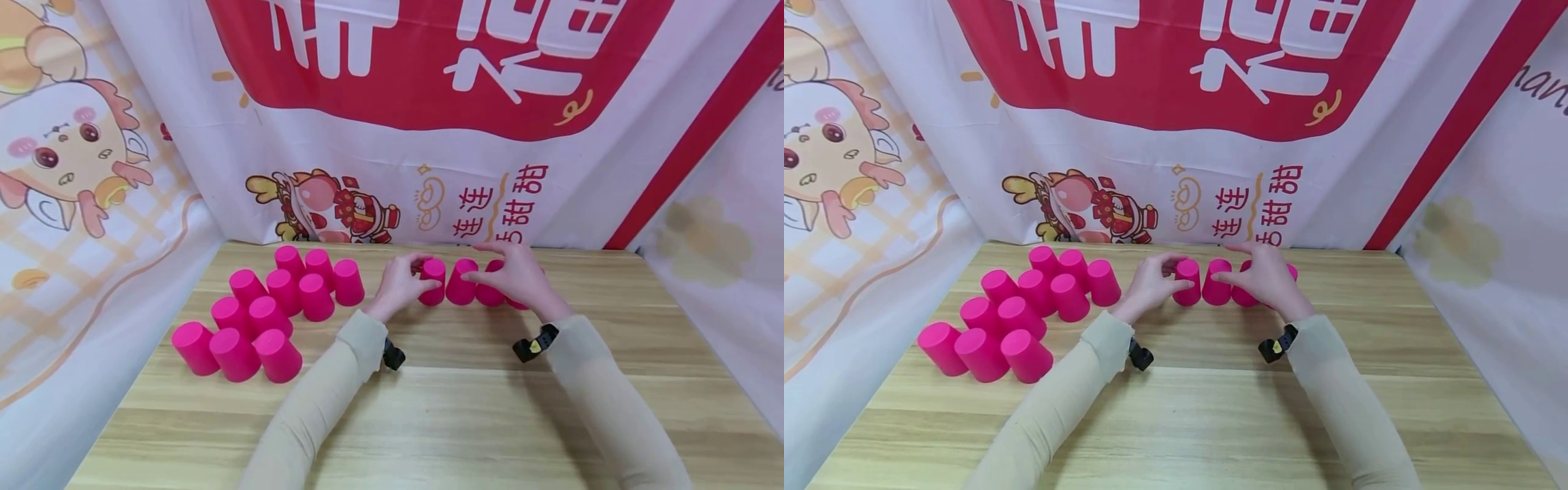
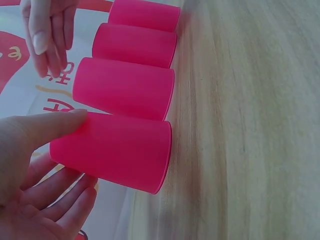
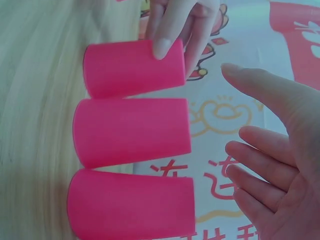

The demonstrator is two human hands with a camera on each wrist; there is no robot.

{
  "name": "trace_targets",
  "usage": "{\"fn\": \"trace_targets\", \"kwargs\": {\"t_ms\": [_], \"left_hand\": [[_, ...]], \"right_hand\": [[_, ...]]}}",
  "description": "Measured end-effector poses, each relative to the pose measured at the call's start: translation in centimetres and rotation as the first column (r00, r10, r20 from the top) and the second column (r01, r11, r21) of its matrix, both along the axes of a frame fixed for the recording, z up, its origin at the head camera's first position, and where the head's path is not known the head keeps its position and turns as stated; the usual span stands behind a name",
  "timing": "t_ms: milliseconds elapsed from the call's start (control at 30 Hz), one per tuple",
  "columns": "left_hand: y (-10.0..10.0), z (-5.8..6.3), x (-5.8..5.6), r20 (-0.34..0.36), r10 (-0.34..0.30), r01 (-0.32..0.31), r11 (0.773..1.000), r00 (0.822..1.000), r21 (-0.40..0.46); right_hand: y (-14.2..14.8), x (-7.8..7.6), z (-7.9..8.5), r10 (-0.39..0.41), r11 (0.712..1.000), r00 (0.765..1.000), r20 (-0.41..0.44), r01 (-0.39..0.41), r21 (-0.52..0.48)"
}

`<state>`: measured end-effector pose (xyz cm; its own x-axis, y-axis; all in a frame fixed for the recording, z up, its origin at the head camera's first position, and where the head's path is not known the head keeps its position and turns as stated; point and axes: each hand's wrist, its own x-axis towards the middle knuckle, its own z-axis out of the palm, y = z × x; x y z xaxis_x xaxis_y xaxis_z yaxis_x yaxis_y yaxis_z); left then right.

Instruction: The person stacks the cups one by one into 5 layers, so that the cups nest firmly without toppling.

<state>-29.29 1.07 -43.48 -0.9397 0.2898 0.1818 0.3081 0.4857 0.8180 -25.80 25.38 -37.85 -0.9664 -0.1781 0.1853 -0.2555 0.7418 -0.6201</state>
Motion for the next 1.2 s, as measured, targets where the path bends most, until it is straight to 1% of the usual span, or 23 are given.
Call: {"fn": "trace_targets", "kwargs": {"t_ms": [133, 233, 400, 567, 700, 867, 967, 1033, 1200], "left_hand": [[-0.8, -0.1, 0.4, 0.038, -0.011, 0.01, 0.999, 0.999, 0.032], [-1.9, 0.2, 1.1, 0.047, 0.0, -0.003, 0.998, 0.999, 0.062], [-4.0, 1.2, 2.4, 0.004, 0.03, -0.03, 0.996, 1.0, 0.085], [-6.8, 2.3, 3.8, -0.062, 0.065, -0.059, 0.995, 0.996, 0.086], [-9.2, 2.9, 5.0, -0.087, 0.107, -0.101, 0.993, 0.99, 0.067], [-12.2, 3.2, 6.3, -0.081, 0.175, -0.172, 0.984, 0.981, 0.037], [-13.8, 3.4, 7.0, -0.091, 0.209, -0.207, 0.978, 0.974, 0.028], [-14.8, 3.6, 7.4, -0.1, 0.23, -0.229, 0.973, 0.968, 0.016], [-16.6, 3.8, 8.0, -0.108, 0.274, -0.275, 0.961, 0.956, -0.002]], "right_hand": [[-0.5, 0.4, 0.3, 0.004, 1.0, 1.0, -0.024, -0.004, -0.021], [-0.8, 0.7, 0.3, 0.002, 0.999, 1.0, -0.03, -0.003, -0.037], [-1.2, 1.1, 0.6, -0.006, 0.996, 1.0, -0.013, 0.005, -0.09], [-2.3, 1.8, 1.2, -0.009, 0.99, 1.0, -0.029, 0.005, -0.14], [-3.4, 2.2, 1.4, 0.008, 0.984, 0.999, -0.034, -0.014, -0.178], [-5.0, 2.3, 1.0, 0.075, 0.98, 0.994, -0.077, -0.088, -0.178], [-6.1, 2.3, 0.6, 0.106, 0.975, 0.99, -0.097, -0.123, -0.184], [-6.8, 2.4, 0.4, 0.115, 0.974, 0.988, -0.106, -0.133, -0.184], [-8.8, 2.5, -0.2, 0.141, 0.96, 0.985, -0.104, -0.161, -0.227]]}}
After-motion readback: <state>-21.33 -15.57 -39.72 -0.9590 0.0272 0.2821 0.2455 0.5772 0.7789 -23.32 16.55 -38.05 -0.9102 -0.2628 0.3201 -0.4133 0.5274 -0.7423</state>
